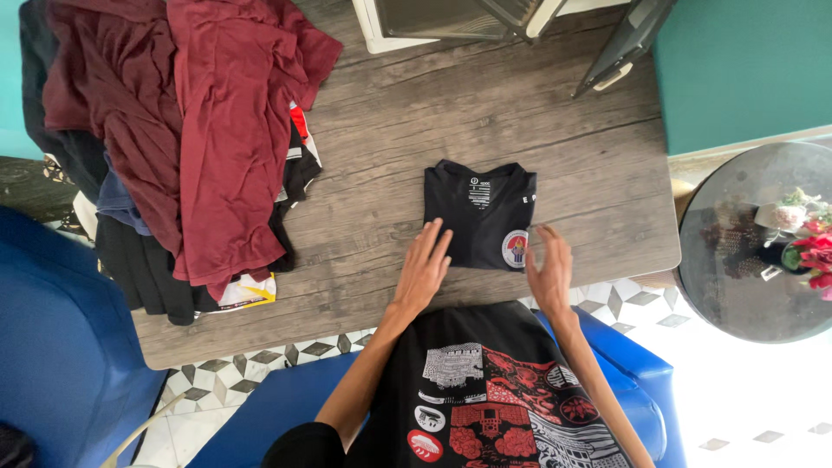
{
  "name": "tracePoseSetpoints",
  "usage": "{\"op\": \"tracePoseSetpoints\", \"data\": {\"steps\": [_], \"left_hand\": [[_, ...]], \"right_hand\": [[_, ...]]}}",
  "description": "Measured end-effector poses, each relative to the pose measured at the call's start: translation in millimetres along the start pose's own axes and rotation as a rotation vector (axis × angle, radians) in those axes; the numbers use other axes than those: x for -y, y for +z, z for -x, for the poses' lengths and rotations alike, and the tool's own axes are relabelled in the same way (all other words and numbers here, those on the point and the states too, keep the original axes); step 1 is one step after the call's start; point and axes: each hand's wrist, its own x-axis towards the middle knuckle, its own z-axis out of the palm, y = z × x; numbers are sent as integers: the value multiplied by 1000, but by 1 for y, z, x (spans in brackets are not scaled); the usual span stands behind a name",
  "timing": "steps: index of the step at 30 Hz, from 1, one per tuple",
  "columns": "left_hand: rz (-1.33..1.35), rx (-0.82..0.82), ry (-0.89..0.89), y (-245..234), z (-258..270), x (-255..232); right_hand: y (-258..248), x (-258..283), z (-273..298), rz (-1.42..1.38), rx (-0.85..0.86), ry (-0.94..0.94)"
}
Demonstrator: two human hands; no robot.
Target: The person picks up a black t-shirt from a pile on a table, spreads it out, folds the sleeves and sides to form a rectangle, and then places the folded shirt into a shelf in a plastic storage cabinet.
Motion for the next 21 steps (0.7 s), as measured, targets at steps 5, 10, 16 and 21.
{"op": "tracePoseSetpoints", "data": {"steps": [5,10,16,21], "left_hand": [[-188,196,59,10,2,-3],[-223,186,87,12,4,3],[53,-116,-152,3,11,3],[241,-161,-436,10,19,23]], "right_hand": [[15,4,21,295,283,-161],[22,-8,35,364,361,-115],[19,-24,48,-66,31,52],[34,-40,54,18,20,144]]}}
